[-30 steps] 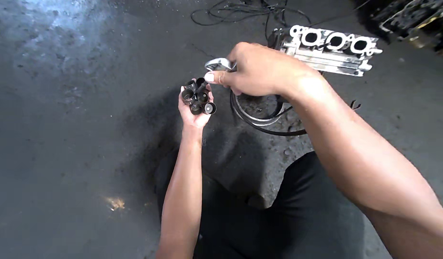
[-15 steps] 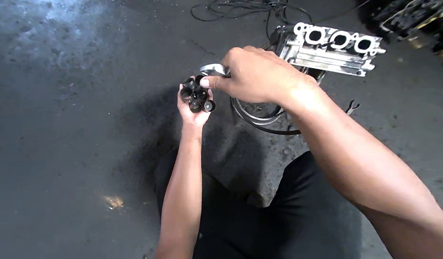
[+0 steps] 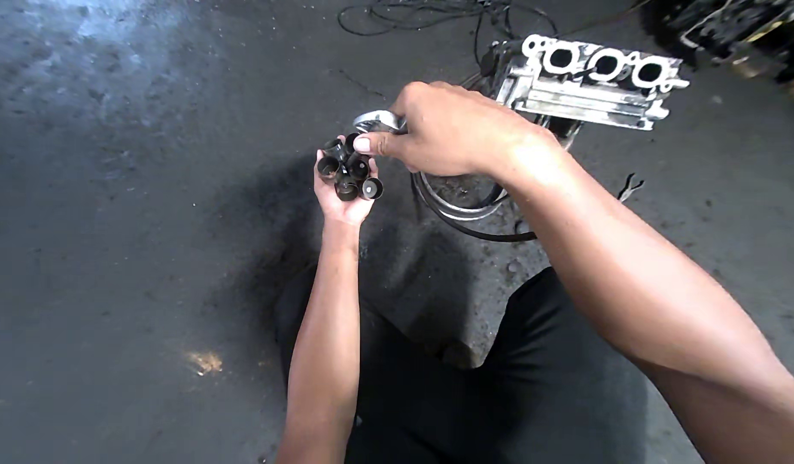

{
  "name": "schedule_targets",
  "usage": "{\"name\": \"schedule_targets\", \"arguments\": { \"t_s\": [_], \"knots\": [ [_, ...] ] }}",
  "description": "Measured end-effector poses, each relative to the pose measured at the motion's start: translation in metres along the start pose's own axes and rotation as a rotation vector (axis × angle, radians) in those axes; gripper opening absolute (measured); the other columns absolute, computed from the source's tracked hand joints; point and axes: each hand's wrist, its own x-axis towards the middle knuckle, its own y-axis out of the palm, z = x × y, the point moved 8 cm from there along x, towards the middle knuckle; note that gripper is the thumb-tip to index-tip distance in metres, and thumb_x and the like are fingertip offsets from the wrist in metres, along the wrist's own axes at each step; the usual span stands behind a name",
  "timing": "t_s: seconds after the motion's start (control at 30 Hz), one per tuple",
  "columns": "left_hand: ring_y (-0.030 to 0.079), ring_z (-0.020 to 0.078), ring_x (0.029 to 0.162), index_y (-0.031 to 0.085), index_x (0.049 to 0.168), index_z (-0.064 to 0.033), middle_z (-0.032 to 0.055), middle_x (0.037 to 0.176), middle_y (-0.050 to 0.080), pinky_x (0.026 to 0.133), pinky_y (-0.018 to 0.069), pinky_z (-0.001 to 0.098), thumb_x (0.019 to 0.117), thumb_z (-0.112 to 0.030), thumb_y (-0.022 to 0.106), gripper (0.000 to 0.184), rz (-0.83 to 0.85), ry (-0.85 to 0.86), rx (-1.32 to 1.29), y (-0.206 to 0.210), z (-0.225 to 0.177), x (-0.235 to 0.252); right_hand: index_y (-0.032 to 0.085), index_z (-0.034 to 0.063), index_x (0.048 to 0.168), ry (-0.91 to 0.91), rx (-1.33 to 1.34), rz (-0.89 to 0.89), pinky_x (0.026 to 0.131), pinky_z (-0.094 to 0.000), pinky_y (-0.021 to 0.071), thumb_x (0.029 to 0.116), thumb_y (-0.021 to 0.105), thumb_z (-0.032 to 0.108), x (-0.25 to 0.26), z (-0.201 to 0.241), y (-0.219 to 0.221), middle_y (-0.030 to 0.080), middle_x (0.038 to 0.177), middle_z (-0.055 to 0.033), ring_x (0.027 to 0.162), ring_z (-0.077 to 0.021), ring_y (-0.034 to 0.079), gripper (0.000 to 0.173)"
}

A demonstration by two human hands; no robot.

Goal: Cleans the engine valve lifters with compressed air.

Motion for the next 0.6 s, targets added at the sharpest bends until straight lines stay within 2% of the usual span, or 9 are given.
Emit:
{"name": "schedule_targets", "arguments": {
  "t_s": [0.13,0.27,0.47,0.6],
  "knots": [
    [0.069,0.0241,0.095,0.060,0.118,-0.0098,0.0132,0.109,0.068,0.080,0.0597,0.0396,0.1020,-0.064,0.025,0.066,0.008,-0.017,-0.030,0.001,0.001,0.000,0.064,0.0141,0.080,0.011,0.036,0.017,0.061,-0.0509,0.0497,0.0985,0.050,0.067,0.010,-0.006,0.000,0.063,0.072,-0.0038,0.069,-0.0229,0.064,0.058],
    [0.069,0.0247,0.091,0.060,0.115,-0.0091,0.0141,0.107,0.068,0.078,0.0597,0.0394,0.1026,-0.063,0.025,0.066,0.001,-0.008,-0.011,0.002,0.002,-0.001,0.066,0.0135,0.084,0.014,0.093,0.043,0.064,-0.0495,0.0520,0.0989,0.051,0.065,0.015,-0.010,0.002,0.066,0.074,-0.0029,0.069,-0.0209,0.065,0.056],
    [0.069,0.0269,0.092,0.059,0.116,-0.0083,0.0159,0.110,0.067,0.077,0.0603,0.0407,0.1022,-0.063,0.027,0.065,-0.037,-0.027,-0.033,0.002,0.004,-0.001,0.067,0.0133,0.082,0.010,0.190,0.049,0.061,-0.0442,0.0533,0.0994,0.053,0.063,0.022,-0.018,0.007,0.066,0.069,-0.0007,0.062,-0.0157,0.064,0.054],
    [0.068,0.0241,0.092,0.060,0.115,-0.0108,0.0125,0.105,0.067,0.080,0.0590,0.0410,0.1031,-0.061,0.025,0.063,-0.009,-0.007,0.004,0.001,0.002,-0.001,0.067,0.0143,0.082,-0.014,0.161,0.044,0.061,-0.0471,0.0528,0.0989,0.052,0.064,0.013,-0.014,0.007,0.066,0.069,-0.0010,0.063,-0.0177,0.064,0.054]
  ]
}}
